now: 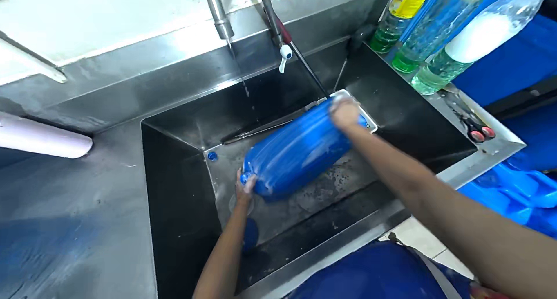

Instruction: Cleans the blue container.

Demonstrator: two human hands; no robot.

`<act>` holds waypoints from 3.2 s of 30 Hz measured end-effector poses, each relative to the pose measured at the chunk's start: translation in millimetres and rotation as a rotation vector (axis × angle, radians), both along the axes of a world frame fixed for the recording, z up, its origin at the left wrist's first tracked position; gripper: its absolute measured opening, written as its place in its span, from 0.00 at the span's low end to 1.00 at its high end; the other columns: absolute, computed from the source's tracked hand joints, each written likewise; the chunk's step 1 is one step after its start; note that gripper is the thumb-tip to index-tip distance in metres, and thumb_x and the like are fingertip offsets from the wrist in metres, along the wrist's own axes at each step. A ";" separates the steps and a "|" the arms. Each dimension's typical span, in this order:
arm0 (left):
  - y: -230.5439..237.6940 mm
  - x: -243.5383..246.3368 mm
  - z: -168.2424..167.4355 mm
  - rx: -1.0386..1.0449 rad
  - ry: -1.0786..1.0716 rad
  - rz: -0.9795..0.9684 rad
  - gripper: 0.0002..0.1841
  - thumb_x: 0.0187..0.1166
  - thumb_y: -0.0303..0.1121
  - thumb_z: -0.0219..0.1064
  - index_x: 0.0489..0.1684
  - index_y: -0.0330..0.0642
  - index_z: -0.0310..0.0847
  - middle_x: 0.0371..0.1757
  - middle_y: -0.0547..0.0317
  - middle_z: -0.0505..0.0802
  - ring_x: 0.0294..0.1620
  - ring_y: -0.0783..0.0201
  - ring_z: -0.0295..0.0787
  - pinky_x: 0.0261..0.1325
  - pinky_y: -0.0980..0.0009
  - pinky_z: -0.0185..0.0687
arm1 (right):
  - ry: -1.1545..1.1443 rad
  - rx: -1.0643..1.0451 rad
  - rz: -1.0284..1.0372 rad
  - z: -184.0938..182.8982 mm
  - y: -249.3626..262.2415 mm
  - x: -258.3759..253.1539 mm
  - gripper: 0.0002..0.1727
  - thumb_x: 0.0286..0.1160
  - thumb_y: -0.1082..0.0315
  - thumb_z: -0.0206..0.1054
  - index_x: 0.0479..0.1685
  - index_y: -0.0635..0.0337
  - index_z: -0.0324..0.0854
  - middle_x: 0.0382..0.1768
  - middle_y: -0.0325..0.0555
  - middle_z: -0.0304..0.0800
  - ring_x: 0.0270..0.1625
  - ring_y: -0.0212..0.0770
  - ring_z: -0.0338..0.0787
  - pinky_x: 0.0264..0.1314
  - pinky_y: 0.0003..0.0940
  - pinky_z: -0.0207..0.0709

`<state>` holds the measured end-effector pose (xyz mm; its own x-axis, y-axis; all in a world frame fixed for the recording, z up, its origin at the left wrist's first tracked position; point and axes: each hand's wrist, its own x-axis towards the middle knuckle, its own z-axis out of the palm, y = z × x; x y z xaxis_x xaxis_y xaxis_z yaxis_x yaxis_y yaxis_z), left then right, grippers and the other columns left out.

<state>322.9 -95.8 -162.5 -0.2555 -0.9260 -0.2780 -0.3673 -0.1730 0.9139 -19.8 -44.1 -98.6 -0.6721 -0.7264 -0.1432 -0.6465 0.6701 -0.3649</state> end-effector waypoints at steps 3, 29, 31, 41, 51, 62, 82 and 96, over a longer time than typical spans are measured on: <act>-34.6 -17.2 55.6 0.215 -0.129 0.007 0.25 0.95 0.38 0.41 0.80 0.27 0.66 0.72 0.34 0.82 0.68 0.54 0.80 0.72 0.58 0.75 | -0.075 -0.418 0.684 -7.8 -5.5 136.4 0.21 0.81 0.67 0.61 0.70 0.64 0.83 0.74 0.60 0.82 0.82 0.61 0.73 0.85 0.65 0.58; 93.6 -51.6 69.8 0.340 -0.029 0.166 0.21 0.88 0.38 0.46 0.63 0.26 0.70 0.40 0.62 0.88 0.40 0.78 0.87 0.50 0.74 0.86 | -0.374 -0.199 0.296 -113.1 1.0 31.3 0.28 0.83 0.67 0.62 0.78 0.75 0.70 0.78 0.75 0.71 0.82 0.73 0.70 0.83 0.72 0.60; 105.1 -80.4 104.3 0.335 0.087 0.188 0.17 0.89 0.34 0.43 0.57 0.31 0.74 0.36 0.64 0.88 0.38 0.77 0.88 0.47 0.74 0.87 | -0.491 -0.327 0.620 -18.3 29.7 97.6 0.28 0.80 0.68 0.63 0.79 0.70 0.73 0.77 0.69 0.76 0.83 0.65 0.73 0.87 0.63 0.60; 71.6 -59.5 118.5 0.529 0.648 0.760 0.12 0.92 0.37 0.40 0.42 0.46 0.68 0.28 0.61 0.82 0.27 0.67 0.83 0.29 0.68 0.83 | -0.135 -0.261 0.321 -6.7 37.9 -13.4 0.24 0.81 0.63 0.61 0.71 0.70 0.78 0.75 0.73 0.73 0.80 0.71 0.72 0.75 0.73 0.64; 88.3 6.8 77.8 0.234 -0.001 0.183 0.25 0.97 0.37 0.38 0.79 0.24 0.65 0.70 0.32 0.81 0.68 0.51 0.82 0.71 0.55 0.78 | -0.183 -0.301 0.296 -5.6 55.0 43.5 0.22 0.76 0.66 0.68 0.66 0.69 0.81 0.65 0.68 0.85 0.71 0.65 0.84 0.75 0.63 0.74; 33.4 81.6 52.4 0.091 -0.205 0.252 0.25 0.96 0.37 0.41 0.74 0.24 0.73 0.72 0.32 0.83 0.71 0.50 0.81 0.75 0.53 0.73 | -0.347 0.271 0.657 9.3 50.3 83.7 0.39 0.84 0.36 0.58 0.69 0.67 0.82 0.68 0.68 0.84 0.76 0.68 0.79 0.79 0.71 0.64; 43.2 72.1 50.9 -0.026 -0.378 0.323 0.25 0.95 0.36 0.41 0.69 0.20 0.76 0.67 0.29 0.85 0.67 0.54 0.84 0.74 0.59 0.73 | -0.316 0.092 0.896 -7.2 137.1 -37.4 0.11 0.77 0.82 0.64 0.53 0.72 0.89 0.63 0.66 0.86 0.69 0.64 0.84 0.74 0.59 0.75; 37.8 90.3 42.8 -0.006 -0.267 0.237 0.26 0.95 0.37 0.40 0.69 0.21 0.75 0.66 0.33 0.86 0.64 0.60 0.84 0.72 0.61 0.75 | -0.356 -0.176 0.569 -5.5 142.8 -51.7 0.15 0.70 0.81 0.69 0.56 0.77 0.84 0.66 0.74 0.81 0.69 0.70 0.82 0.74 0.64 0.73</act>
